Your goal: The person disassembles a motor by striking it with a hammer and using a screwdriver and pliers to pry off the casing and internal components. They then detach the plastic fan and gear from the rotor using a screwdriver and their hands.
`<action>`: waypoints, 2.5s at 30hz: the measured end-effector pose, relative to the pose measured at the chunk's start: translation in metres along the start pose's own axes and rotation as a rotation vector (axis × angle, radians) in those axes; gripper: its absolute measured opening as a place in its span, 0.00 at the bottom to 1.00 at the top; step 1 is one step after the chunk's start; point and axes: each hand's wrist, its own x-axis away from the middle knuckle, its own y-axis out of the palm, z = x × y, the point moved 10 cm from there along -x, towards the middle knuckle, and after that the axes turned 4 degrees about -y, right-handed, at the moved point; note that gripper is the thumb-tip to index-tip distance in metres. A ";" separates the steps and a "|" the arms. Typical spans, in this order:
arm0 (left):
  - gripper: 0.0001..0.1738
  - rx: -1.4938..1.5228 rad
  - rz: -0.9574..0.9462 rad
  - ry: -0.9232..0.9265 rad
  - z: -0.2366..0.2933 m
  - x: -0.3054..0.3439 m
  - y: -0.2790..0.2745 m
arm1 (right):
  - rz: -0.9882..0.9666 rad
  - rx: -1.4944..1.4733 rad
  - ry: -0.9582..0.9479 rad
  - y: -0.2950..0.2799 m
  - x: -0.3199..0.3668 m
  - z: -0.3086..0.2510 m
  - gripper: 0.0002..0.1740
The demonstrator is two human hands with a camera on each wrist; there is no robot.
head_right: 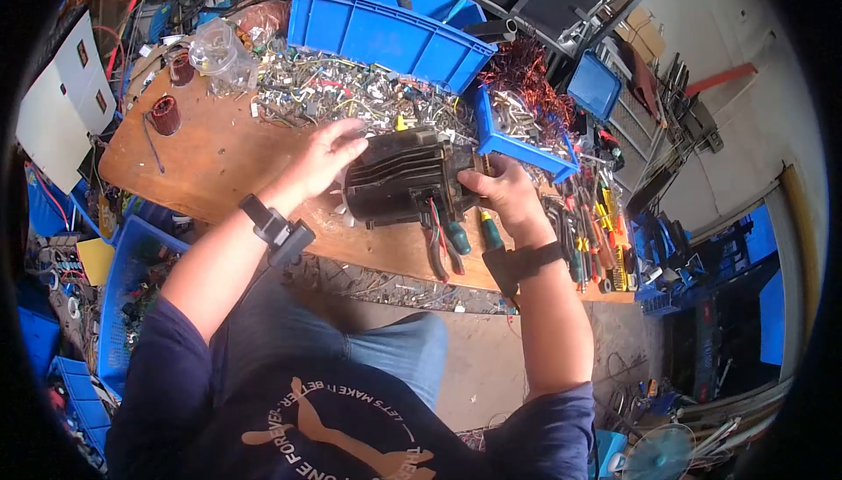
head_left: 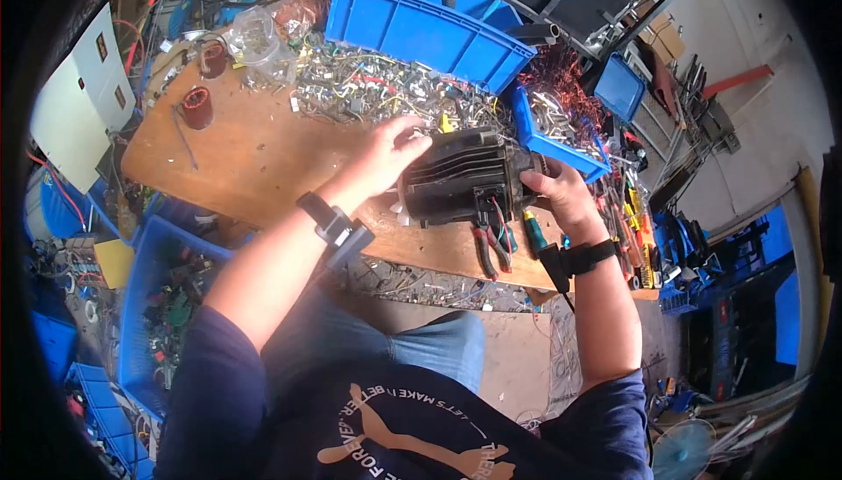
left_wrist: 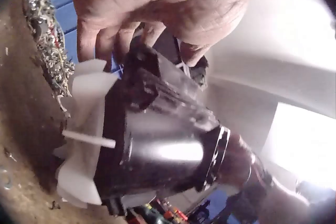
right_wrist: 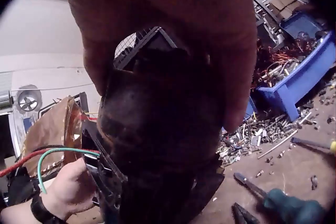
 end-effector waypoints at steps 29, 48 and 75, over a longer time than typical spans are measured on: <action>0.44 -0.230 -0.170 -0.222 -0.011 0.018 -0.007 | -0.059 0.365 -0.217 0.028 0.014 -0.042 0.54; 0.37 -0.278 -0.014 0.038 0.032 0.064 -0.021 | -0.199 0.511 -0.301 0.061 0.014 -0.066 0.55; 0.37 -0.149 0.223 0.121 0.027 0.119 -0.061 | -0.523 0.861 -0.629 0.178 0.021 -0.128 0.55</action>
